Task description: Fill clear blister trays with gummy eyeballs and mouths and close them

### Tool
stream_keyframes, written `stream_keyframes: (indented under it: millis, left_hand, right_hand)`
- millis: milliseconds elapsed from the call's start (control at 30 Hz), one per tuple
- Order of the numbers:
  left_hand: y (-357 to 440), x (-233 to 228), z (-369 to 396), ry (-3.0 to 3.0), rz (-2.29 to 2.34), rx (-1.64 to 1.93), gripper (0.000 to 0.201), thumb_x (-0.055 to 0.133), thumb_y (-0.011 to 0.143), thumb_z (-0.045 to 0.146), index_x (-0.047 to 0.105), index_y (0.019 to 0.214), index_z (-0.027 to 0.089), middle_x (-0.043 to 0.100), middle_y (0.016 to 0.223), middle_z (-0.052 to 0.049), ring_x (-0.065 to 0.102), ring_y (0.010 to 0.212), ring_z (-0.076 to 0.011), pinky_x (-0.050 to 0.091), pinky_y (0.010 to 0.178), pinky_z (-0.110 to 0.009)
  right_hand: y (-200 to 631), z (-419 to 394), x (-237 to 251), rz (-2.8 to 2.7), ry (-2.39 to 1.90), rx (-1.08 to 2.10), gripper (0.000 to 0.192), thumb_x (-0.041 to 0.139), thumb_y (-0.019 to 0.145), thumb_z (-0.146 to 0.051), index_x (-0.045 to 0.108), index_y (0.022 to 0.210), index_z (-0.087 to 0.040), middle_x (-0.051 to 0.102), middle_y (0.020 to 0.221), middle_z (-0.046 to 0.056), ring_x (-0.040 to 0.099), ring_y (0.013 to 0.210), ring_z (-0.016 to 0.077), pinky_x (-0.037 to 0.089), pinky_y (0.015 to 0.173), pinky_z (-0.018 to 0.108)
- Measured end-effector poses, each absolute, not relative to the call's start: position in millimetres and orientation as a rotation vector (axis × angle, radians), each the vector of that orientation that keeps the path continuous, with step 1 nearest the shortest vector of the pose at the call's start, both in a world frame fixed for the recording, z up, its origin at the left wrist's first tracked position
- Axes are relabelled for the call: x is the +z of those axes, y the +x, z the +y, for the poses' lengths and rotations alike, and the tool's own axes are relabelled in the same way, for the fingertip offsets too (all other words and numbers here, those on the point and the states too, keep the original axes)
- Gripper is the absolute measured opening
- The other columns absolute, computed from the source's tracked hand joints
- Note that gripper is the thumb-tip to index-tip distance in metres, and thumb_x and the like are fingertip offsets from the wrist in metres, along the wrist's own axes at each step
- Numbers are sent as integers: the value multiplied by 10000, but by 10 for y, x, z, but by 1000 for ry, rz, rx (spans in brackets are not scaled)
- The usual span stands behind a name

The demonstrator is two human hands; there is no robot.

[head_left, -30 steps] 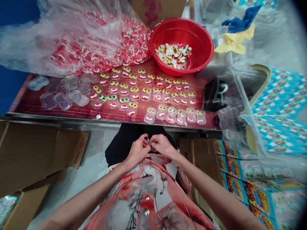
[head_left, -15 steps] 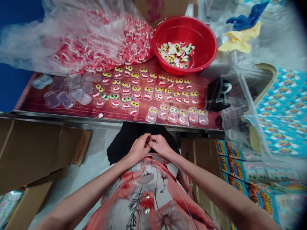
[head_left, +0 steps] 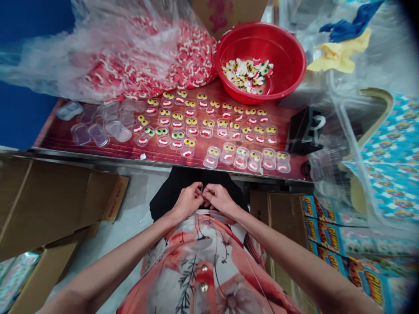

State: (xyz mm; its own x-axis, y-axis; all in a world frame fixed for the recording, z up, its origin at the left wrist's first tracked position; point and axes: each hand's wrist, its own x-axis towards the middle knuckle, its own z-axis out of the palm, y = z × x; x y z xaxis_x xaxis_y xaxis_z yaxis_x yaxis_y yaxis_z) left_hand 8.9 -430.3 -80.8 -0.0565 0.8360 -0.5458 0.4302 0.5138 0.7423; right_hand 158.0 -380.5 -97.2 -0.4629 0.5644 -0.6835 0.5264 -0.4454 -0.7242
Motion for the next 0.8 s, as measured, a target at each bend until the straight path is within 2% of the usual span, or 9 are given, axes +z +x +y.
stream_keyframes:
  millis: [267,533,800]
  left_hand:
    - [112,-724,-4308,1175,1685,416,544,521,775,68,612,1311,100,738,829,-38,669,722,-140,500,716,-231]
    - [169,-669,-4303,1219,1670,399,544,542,781,91,608,1320,122,754,894,-46,690,709,-150,510,703,-227]
    - [189,-669,-4292,1223,1698,391,514,567,770,114,636,1277,153,753,875,-41,683,703,-157,504,675,-230]
  right_hand:
    - [1523,-3738,-749,-1758,-1775,2001,124,569,767,-74,600,727,-187,650,570,1,673,544,178,508,455,223]
    - [1545,-3781,-714,-2002,-1761,1621,118,562,705,-94,600,681,-203,639,621,-10,624,616,145,433,565,216]
    - [1558,-3864,-801,-1876,-1793,1615,99,528,724,-135,589,694,-207,629,637,-15,605,629,143,432,590,220]
